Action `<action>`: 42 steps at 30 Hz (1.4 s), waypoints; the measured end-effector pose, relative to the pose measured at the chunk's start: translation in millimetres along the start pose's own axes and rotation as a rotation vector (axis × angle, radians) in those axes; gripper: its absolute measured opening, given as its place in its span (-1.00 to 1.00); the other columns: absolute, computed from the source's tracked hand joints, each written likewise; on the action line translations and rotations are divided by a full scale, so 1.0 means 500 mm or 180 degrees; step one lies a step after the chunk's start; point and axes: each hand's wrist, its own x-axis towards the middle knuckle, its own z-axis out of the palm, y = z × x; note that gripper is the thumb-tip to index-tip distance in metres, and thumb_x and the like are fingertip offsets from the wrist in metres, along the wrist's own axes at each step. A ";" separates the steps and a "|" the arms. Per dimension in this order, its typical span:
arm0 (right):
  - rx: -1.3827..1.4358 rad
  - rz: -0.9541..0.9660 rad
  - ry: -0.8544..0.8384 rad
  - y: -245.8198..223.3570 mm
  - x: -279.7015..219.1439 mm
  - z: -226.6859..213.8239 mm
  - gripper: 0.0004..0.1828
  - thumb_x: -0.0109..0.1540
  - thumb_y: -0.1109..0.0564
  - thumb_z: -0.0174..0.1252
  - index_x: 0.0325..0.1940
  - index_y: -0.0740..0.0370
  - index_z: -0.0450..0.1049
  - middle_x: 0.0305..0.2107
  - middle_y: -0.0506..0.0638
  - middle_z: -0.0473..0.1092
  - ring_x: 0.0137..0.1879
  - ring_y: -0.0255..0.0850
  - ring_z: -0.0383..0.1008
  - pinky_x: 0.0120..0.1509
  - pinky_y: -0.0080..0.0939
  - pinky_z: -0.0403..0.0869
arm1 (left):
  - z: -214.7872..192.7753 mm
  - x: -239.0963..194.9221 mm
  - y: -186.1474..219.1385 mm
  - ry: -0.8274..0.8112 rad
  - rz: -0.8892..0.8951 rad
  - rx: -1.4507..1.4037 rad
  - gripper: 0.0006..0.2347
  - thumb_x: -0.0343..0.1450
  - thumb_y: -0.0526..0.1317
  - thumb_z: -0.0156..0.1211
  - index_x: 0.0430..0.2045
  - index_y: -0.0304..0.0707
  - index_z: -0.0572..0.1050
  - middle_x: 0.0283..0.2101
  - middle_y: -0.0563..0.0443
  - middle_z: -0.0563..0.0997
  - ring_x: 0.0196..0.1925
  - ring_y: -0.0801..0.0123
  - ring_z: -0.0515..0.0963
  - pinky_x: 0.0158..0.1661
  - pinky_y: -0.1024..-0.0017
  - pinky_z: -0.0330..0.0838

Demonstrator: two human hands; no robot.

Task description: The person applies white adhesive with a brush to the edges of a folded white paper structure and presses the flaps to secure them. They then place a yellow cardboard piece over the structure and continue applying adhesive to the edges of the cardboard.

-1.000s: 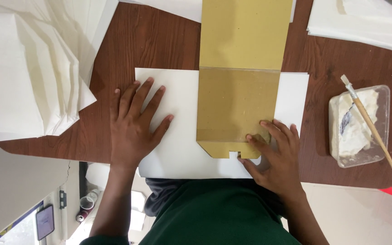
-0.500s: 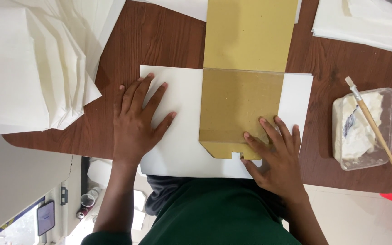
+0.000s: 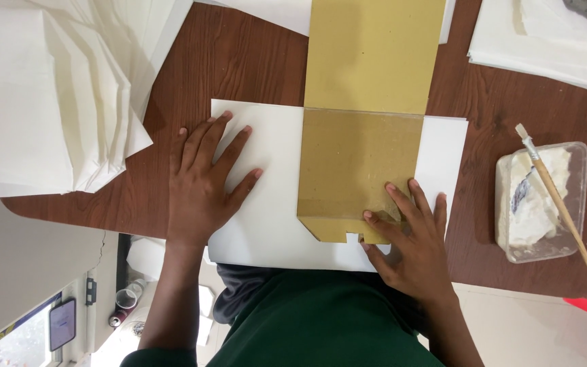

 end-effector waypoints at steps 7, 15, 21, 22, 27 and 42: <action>0.0053 -0.0028 -0.0037 0.002 0.000 -0.001 -0.54 0.23 -0.09 0.25 0.23 -0.16 0.44 0.46 0.11 0.15 0.65 0.25 -0.04 0.66 0.50 -0.25 | 0.001 0.000 -0.002 0.0016 -0.0010 -0.0031 -0.60 0.54 0.01 0.23 0.24 -0.12 0.49 0.38 -0.10 0.41 0.40 0.03 0.40 0.39 -0.11 0.14; 0.0079 -0.0048 0.0005 0.006 -0.001 -0.003 -0.53 0.23 -0.10 0.26 0.23 -0.17 0.44 0.44 0.10 0.17 0.63 0.29 0.02 0.67 0.49 -0.23 | -0.003 0.003 0.002 -0.0031 -0.0087 -0.0103 -0.59 0.52 0.01 0.25 0.24 -0.10 0.49 0.38 -0.08 0.41 0.42 0.04 0.39 0.38 -0.15 0.16; 0.0129 -0.0004 0.0033 0.005 -0.002 -0.003 -0.55 0.23 -0.09 0.27 0.21 -0.18 0.46 0.43 0.07 0.19 0.63 0.26 0.03 0.66 0.48 -0.21 | -0.003 0.004 0.002 -0.0012 -0.0061 -0.0088 -0.60 0.53 0.01 0.23 0.23 -0.11 0.49 0.38 -0.09 0.41 0.42 0.03 0.39 0.38 -0.13 0.17; 0.0126 -0.0001 0.0038 0.004 -0.001 -0.003 -0.55 0.23 -0.09 0.27 0.21 -0.18 0.46 0.43 0.07 0.19 0.63 0.26 0.03 0.66 0.48 -0.21 | -0.003 0.003 0.002 -0.0010 -0.0055 -0.0089 -0.60 0.53 0.01 0.23 0.23 -0.11 0.49 0.38 -0.09 0.41 0.42 0.03 0.39 0.38 -0.13 0.17; 0.0097 -0.0024 0.0036 0.006 -0.003 -0.001 -0.52 0.24 -0.10 0.26 0.26 -0.23 0.43 0.44 0.06 0.18 0.63 0.25 0.02 0.67 0.46 -0.21 | -0.001 0.002 0.000 -0.0014 -0.0057 -0.0082 -0.59 0.52 0.02 0.24 0.23 -0.10 0.49 0.39 -0.08 0.40 0.42 0.04 0.39 0.38 -0.13 0.16; 0.0008 -0.0052 0.0144 0.000 0.009 -0.007 -0.53 0.20 -0.15 0.29 0.19 -0.18 0.47 0.39 0.08 0.24 0.60 0.24 0.08 0.64 0.51 -0.23 | -0.070 -0.028 0.014 -0.0203 -0.0027 -0.0626 -0.51 0.54 -0.32 0.23 0.40 -0.30 0.25 -0.53 0.13 0.41 -0.41 0.41 0.49 0.09 0.12 0.40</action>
